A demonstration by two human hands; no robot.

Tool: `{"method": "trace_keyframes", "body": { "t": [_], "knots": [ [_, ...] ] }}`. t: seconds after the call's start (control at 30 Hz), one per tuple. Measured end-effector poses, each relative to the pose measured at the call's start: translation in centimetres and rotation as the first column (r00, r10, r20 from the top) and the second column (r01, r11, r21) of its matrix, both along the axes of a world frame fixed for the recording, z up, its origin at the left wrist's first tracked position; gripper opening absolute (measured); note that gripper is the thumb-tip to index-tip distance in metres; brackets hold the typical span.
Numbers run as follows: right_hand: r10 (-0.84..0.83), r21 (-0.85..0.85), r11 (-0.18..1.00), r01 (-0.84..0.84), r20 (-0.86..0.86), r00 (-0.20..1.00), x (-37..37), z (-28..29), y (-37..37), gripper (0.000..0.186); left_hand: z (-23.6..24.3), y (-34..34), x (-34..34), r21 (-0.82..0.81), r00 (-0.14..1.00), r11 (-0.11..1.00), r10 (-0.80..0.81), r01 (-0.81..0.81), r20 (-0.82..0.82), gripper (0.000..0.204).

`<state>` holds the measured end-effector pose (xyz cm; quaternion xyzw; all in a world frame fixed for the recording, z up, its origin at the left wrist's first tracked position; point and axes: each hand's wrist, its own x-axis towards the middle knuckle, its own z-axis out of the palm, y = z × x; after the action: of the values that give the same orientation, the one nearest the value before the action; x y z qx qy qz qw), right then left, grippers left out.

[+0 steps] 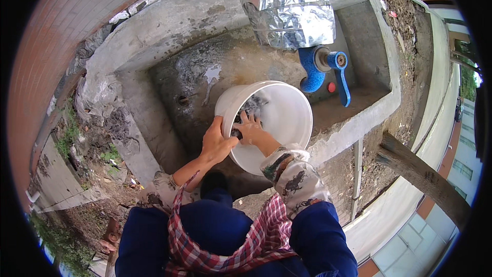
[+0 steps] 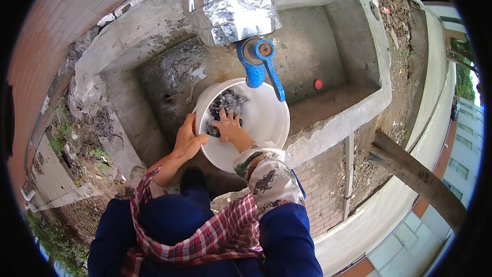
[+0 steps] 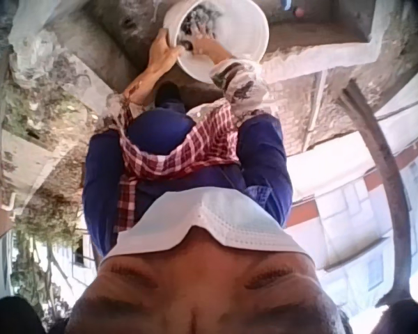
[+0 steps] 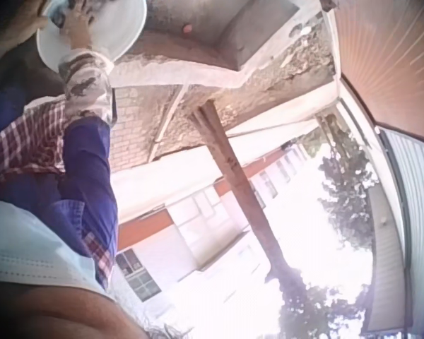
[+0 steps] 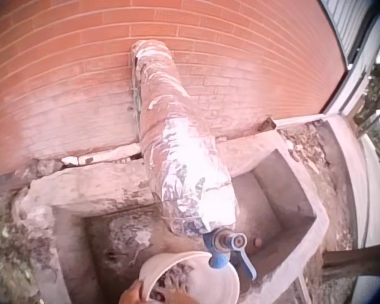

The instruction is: The person washes a dark checkered cloth by hand in a white bucket placed in an outdoor concrete basin. They repeatedly submerge, scrub, and wring the cloth under running water from a blue tap. After rinsing, the person carries the bucket and the wet cloth away from the basin.

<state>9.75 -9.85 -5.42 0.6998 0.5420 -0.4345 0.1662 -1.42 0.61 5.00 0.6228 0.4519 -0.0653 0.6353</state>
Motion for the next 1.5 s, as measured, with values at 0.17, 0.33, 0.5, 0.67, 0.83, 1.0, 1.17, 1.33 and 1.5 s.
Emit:
{"method": "trace_keyframes", "body": {
  "t": [0.17,0.33,0.5,0.67,0.83,1.0,1.17,1.33,1.5],
  "knots": [
    [0.154,-0.193,0.975,-0.114,0.208,0.966,2.8,-2.4,-1.4,0.068,0.6,-1.3,-0.8,0.017,1.0,1.0,-0.017,0.017,-0.008,0.05],
    [0.342,-0.026,0.939,-0.343,0.168,0.924,-0.3,0.4,-1.2,0.045,3.2,-0.8,0.2,0.092,0.999,0.995,-0.041,0.041,-0.005,0.051],
    [-0.109,0.018,0.994,0.108,0.255,0.961,1.6,-2.5,-1.3,0.041,2.0,-2.1,-1.1,0.025,0.999,1.0,-0.013,0.012,0.042,0.049],
    [-0.045,-0.064,0.997,0.034,-0.165,0.985,-0.9,-0.6,-0.1,0.043,3.4,-1.5,-1.6,0.113,0.999,0.993,-0.02,0.014,0.049,0.048],
    [-0.545,0.18,0.716,0.675,-0.46,0.701,2.6,2.0,-0.2,0.04,1.1,-1.6,-2.8,0.069,0.989,0.997,0.034,-0.045,0.141,0.044],
    [-0.521,0.406,0.598,0.69,-0.457,0.721,3.2,12.9,0.1,0.025,1.7,-1.3,-2.8,0.051,0.985,0.996,0.061,-0.07,0.16,0.044],
    [-0.308,0.206,0.798,0.566,-0.668,0.678,0.3,14.3,-2.9,0.035,1.9,-1.4,-2.4,0.061,0.985,0.998,-0.04,0.03,0.165,0.06],
    [-0.652,0.437,0.618,0.654,-0.181,0.737,3.4,4.0,-2.1,0.041,1.8,-1.6,-2.3,0.084,0.984,0.995,-0.067,0.053,0.168,0.059],
    [-0.083,0.099,0.992,0.075,0.084,0.993,-2.7,2.0,0.3,0.058,3.1,-2.1,-3.0,0.091,0.989,0.995,-0.041,0.028,0.143,0.053]
  ]
}}
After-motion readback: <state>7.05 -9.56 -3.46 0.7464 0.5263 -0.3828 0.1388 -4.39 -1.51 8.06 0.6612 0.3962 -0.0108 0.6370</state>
